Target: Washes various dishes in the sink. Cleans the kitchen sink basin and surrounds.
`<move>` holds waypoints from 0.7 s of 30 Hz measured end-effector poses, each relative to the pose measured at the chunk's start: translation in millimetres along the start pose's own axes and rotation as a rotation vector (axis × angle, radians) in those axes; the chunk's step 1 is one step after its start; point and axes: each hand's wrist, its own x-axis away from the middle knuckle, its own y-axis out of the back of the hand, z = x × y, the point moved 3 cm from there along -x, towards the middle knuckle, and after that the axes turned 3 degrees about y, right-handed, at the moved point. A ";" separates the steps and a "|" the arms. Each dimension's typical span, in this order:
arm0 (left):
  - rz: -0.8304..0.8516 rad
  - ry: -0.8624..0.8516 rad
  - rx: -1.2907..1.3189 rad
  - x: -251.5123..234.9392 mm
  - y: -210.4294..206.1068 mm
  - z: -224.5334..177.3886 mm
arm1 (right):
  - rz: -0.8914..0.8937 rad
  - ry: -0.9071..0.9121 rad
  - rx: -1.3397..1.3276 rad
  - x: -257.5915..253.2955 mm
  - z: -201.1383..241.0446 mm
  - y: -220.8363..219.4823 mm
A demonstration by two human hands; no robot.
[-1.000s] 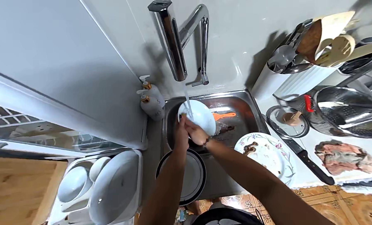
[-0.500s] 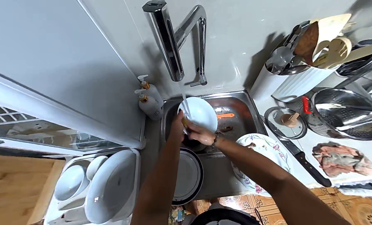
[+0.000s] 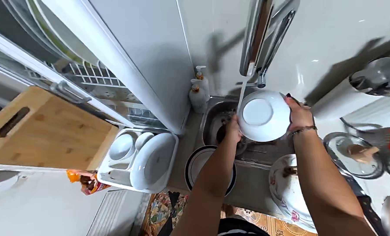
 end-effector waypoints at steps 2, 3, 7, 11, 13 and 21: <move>-0.164 0.121 0.136 61.8 -60.6 -64.5 | -0.184 -0.034 0.105 -11.9 -9.0 5.8; -0.226 0.159 0.163 91.9 -86.9 -97.2 | -0.235 -0.012 0.148 -16.4 -20.7 7.0; -0.288 0.104 0.072 117.9 -105.3 -136.8 | -0.195 0.235 0.349 -4.6 -128.5 -33.4; -0.365 0.019 -0.351 120.5 -103.2 -149.8 | -0.039 0.561 0.614 85.9 -162.1 -118.7; -0.271 -0.039 -0.422 123.7 -96.4 -148.1 | 0.019 0.679 0.755 95.9 -105.7 -131.2; -0.104 -0.224 -0.439 148.1 -97.9 -159.1 | 0.272 -0.046 0.330 -7.8 -41.2 -60.2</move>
